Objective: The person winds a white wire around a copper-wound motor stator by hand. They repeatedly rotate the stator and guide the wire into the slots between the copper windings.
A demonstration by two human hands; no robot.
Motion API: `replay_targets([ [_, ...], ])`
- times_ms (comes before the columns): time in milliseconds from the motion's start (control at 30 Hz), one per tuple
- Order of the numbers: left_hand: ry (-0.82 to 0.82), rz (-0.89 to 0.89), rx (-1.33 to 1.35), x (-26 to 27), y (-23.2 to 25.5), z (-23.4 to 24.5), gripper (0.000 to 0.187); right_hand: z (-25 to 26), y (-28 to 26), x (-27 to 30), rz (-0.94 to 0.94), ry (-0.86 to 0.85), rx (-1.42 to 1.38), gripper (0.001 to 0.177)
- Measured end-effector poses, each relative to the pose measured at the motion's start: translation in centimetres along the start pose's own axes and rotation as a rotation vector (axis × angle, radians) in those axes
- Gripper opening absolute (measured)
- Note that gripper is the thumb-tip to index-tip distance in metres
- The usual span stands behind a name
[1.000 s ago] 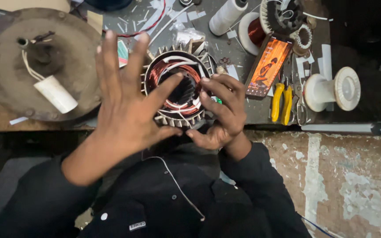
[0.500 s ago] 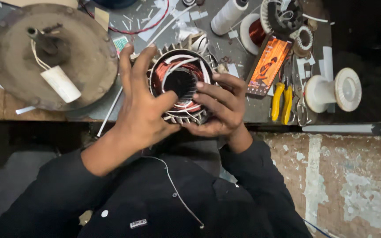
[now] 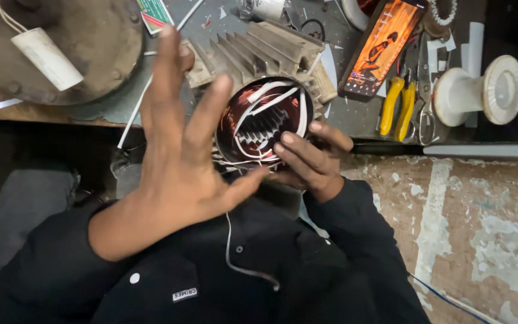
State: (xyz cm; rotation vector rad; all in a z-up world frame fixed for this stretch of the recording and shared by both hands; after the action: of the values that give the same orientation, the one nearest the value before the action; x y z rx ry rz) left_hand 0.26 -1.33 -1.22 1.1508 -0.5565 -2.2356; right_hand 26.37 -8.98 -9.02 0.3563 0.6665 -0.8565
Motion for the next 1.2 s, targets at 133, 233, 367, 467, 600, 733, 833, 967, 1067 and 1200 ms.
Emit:
replay_targets([
  [133, -0.147, 0.136, -0.100, -1.1, 1.2, 0.7, 0.124, 0.0, -0.2, -0.3, -0.002, 0.019, -0.018, 0.045],
  [233, -0.132, 0.147, -0.062, -1.6, 1.6, 1.2, 0.114, 0.2, -0.4, -0.8, 0.048, 0.049, -0.026, 0.042],
  [367, -0.100, 0.296, 0.065, -1.8, 1.8, 0.3, 0.095, 1.1, -1.2, -0.2, 0.226, -0.090, 0.046, 0.037],
  [467, -0.034, 0.293, 0.087, -0.7, 2.6, 0.4, 0.093, 2.5, -2.5, -0.3, 0.311, -0.173, 0.107, 0.036],
  [600, -0.017, 0.289, 0.138, 1.3, 1.4, -0.1, 0.090, 4.7, -4.1, -6.3, -0.097, -0.143, -0.334, 0.037],
  [733, -0.005, 0.275, 0.189, 2.3, 0.7, -0.2, 0.086, 4.6, -7.4, -14.8, -0.261, 0.474, -0.853, 0.022],
  [833, -0.024, 0.274, 0.200, 2.0, 0.3, -0.1, 0.084, 4.7, -6.9, -16.0, -0.087, 0.574, -1.238, 0.028],
  [967, -0.033, 0.258, 0.184, 1.9, 0.1, -0.2, 0.083, 6.1, -5.5, -11.7, 0.126, 0.012, -1.363, 0.034],
  [1067, -0.009, 0.221, 0.194, 2.1, -0.2, -0.4, 0.082, 6.1, -5.2, -7.4, 0.189, 0.051, -1.421, 0.036],
  [1200, 0.026, 0.182, 0.225, 1.7, -0.2, -0.2, 0.082, 5.1, -6.5, -6.0, -0.126, -0.009, -1.275, 0.020],
])
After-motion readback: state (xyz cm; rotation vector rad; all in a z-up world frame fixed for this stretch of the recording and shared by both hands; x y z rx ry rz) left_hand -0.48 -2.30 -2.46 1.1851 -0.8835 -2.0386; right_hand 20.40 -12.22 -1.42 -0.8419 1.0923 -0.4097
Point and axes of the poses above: each hand's wrist, its own x-axis away from the middle knuckle, its own z-axis out of the back of the hand, y = z × x, the point moved 2 cm from there along -x, towards the middle knuckle, and after that the axes turned 2 degrees about -y, right-handed, at the moved point
